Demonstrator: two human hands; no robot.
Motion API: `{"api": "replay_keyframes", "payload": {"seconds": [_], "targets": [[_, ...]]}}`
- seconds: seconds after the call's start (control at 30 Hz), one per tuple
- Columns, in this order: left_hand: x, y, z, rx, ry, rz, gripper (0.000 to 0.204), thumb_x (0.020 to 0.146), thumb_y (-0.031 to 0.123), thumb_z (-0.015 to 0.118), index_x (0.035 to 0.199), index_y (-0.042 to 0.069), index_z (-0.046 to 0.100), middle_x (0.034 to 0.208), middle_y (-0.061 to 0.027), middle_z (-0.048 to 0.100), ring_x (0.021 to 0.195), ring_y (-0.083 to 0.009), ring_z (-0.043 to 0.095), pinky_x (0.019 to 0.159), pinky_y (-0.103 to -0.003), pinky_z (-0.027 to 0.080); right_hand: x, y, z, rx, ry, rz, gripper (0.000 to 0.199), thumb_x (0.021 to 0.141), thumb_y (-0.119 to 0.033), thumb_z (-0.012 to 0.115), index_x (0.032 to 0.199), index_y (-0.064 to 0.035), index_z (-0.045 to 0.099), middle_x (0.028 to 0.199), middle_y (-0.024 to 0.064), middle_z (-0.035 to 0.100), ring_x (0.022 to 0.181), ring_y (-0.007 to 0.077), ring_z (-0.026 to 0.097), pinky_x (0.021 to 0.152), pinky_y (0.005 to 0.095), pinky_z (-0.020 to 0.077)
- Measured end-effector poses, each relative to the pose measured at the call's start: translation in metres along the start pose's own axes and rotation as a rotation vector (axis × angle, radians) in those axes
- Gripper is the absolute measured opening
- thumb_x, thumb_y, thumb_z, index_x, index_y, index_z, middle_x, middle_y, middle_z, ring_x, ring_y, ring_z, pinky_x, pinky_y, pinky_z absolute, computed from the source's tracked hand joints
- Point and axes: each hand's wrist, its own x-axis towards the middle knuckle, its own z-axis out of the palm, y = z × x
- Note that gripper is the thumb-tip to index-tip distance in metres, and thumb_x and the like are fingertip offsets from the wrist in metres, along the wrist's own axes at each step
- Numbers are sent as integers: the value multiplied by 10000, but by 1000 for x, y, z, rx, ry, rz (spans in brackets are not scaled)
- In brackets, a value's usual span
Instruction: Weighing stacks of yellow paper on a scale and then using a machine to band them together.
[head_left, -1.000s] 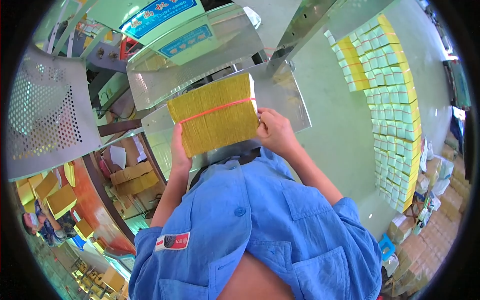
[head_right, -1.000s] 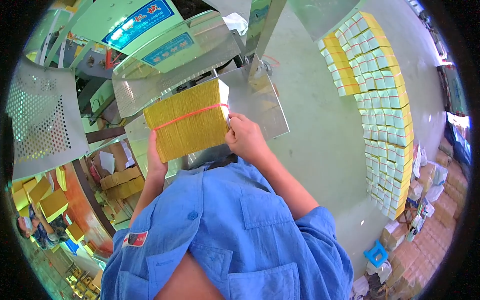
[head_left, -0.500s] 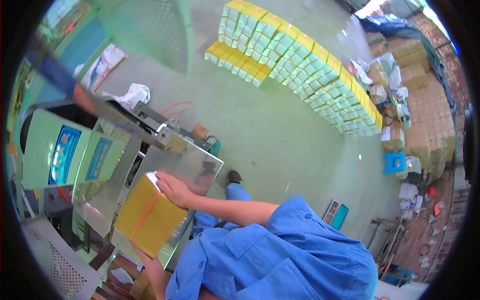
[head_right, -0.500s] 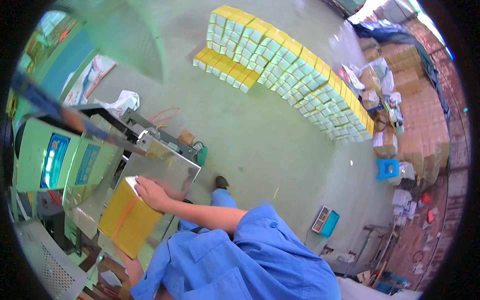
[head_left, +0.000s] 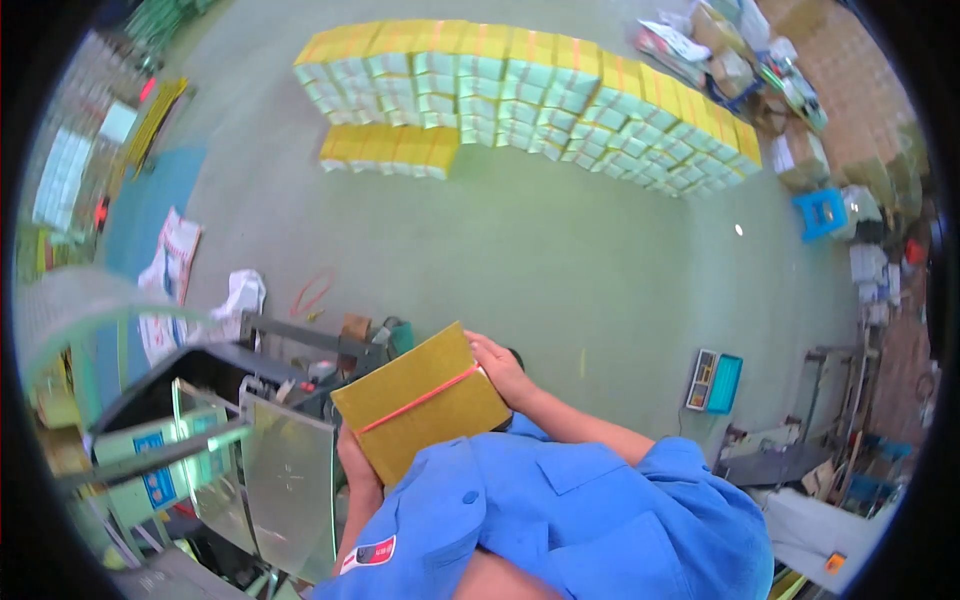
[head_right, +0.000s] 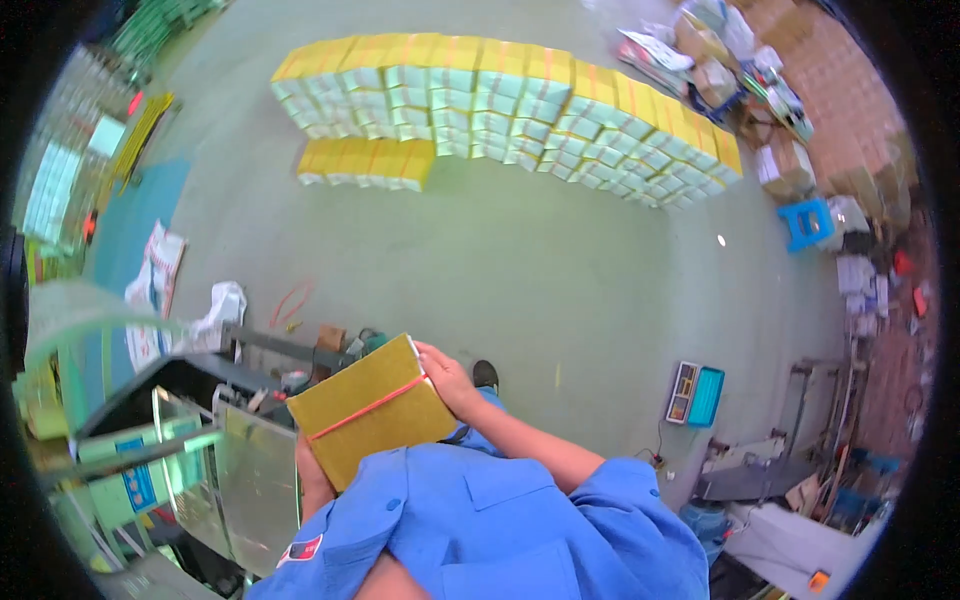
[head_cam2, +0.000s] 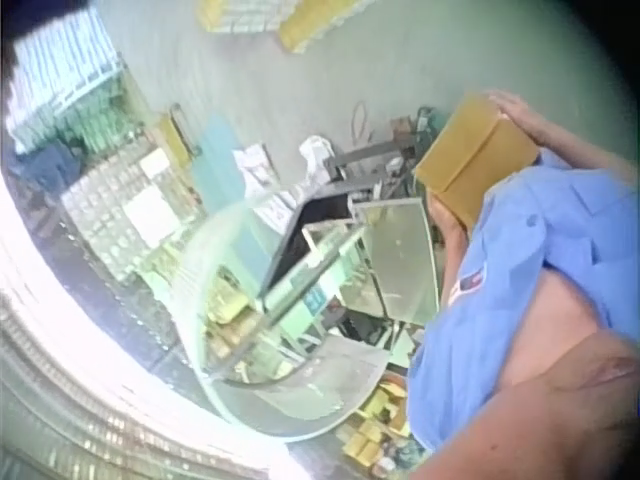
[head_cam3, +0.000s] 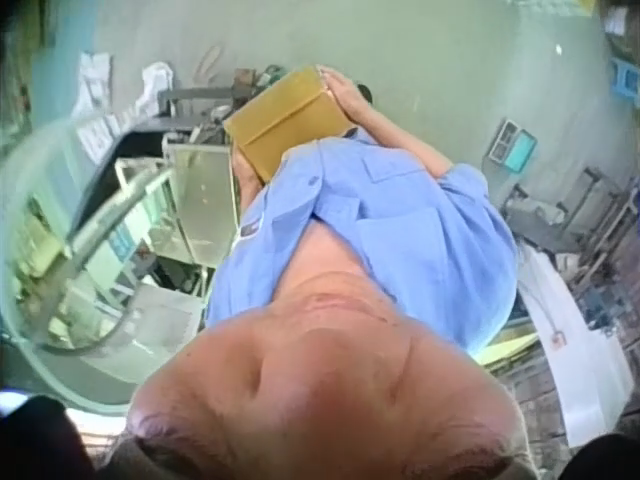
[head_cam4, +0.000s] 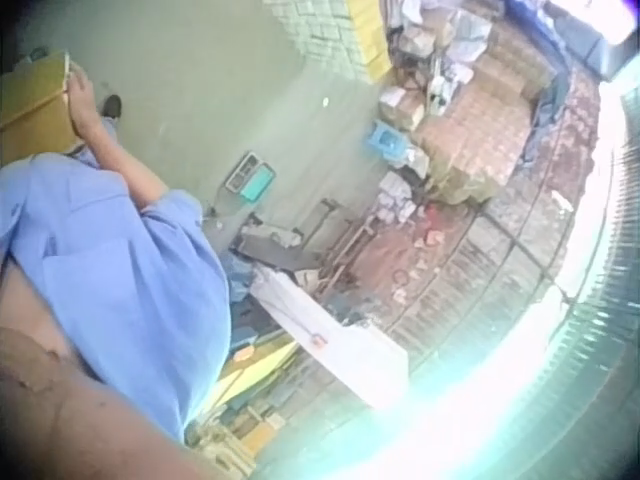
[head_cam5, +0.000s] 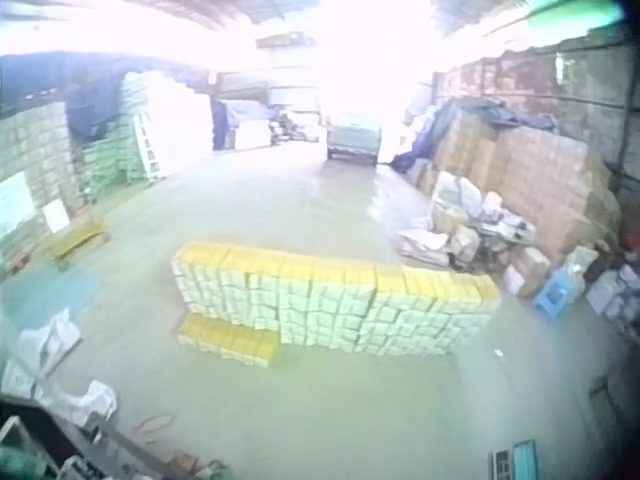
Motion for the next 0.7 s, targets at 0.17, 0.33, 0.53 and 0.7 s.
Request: {"api": "replay_keyframes", "payload": {"seconds": [0.17, 0.33, 0.53, 0.7], "targets": [[50, 4, 132, 121, -134, -54, 406, 996, 339, 419, 1155, 12, 599, 1073, -88, 644, 932, -181, 628, 766, -328, 514, 38, -83, -91, -27, 108, 50, 410, 1021, -248, 390, 1367, -44, 471, 1306, 71, 542, 1177, 139, 493, 1002, 280, 384], [129, 16, 218, -64, -168, -253, 448, 998, 368, 408, 1221, 9, 555, 1138, -102, 626, 993, -230, 634, 831, -366, 528, 132, -128, -143, -225, 172, 98, 465, 1015, -293, 414, 1414, -53, 396, 1344, 81, 510, 1233, 159, 457, 1030, 306, 367], [284, 15, 310, -225, -185, -379, 571, 987, 497, 339, 1251, 31, 537, 1212, -114, 603, 1055, -266, 620, 896, -408, 519, 311, -197, -207, -329, 198, 225, 439, 994, -350, 443, 1304, -42, 485, 1232, 78, 562, 1141, 191, 506, 963, 319, 402], [390, -5, 386, -324, -97, -523, 599, 979, 540, 310, 1300, 74, 509, 1287, -117, 561, 1181, -287, 545, 977, -447, 470, 424, -216, -247, -381, 185, 198, 412, 980, -314, 450, 1235, -10, 559, 1197, 94, 595, 1133, 188, 522, 990, 298, 384]]}}
